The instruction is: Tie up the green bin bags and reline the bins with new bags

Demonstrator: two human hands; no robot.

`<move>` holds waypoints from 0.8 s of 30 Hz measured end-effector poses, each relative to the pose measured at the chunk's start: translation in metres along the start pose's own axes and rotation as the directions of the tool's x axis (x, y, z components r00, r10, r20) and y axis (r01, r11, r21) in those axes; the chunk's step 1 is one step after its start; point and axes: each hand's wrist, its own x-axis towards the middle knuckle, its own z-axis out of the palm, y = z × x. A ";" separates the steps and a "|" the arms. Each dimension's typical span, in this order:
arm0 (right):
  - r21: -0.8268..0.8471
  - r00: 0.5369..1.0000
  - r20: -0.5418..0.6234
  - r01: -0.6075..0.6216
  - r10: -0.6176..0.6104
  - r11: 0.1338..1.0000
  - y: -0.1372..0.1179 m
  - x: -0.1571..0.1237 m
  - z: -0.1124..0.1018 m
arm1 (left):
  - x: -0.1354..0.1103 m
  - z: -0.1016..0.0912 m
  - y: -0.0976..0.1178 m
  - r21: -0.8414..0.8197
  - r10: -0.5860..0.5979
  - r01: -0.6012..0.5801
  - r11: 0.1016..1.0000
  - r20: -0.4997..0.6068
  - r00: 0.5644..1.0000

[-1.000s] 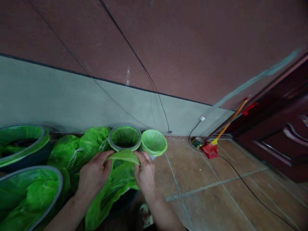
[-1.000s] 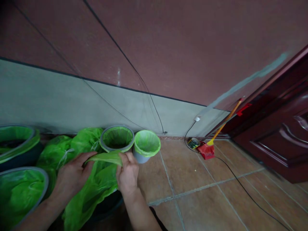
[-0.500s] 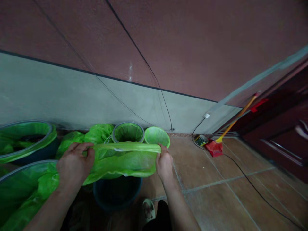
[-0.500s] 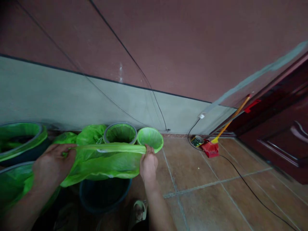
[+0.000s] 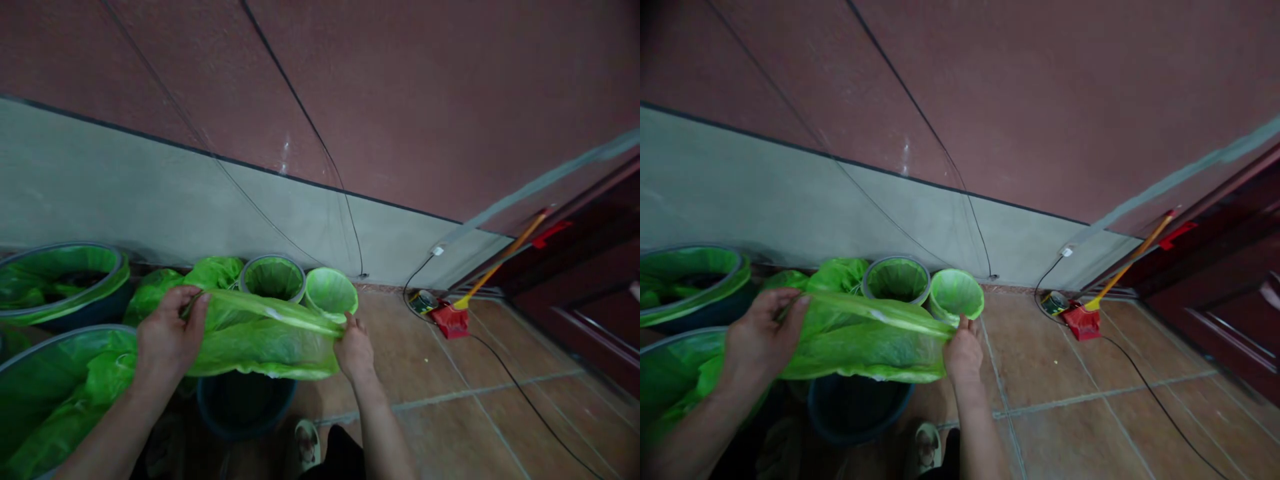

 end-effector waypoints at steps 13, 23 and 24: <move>0.353 0.923 -0.296 0.345 -0.246 0.870 -0.049 -0.013 0.020 | -0.011 0.014 0.001 -0.147 0.284 -0.250 0.957 0.300 0.911; 0.411 0.918 -0.379 0.281 -0.118 0.867 -0.016 0.010 0.007 | 0.008 0.001 -0.022 0.091 0.381 -0.380 0.921 0.002 0.925; 0.410 0.918 -0.381 0.275 -0.111 0.870 -0.015 0.011 0.006 | 0.009 -0.001 -0.023 0.107 0.373 -0.368 0.924 -0.032 0.927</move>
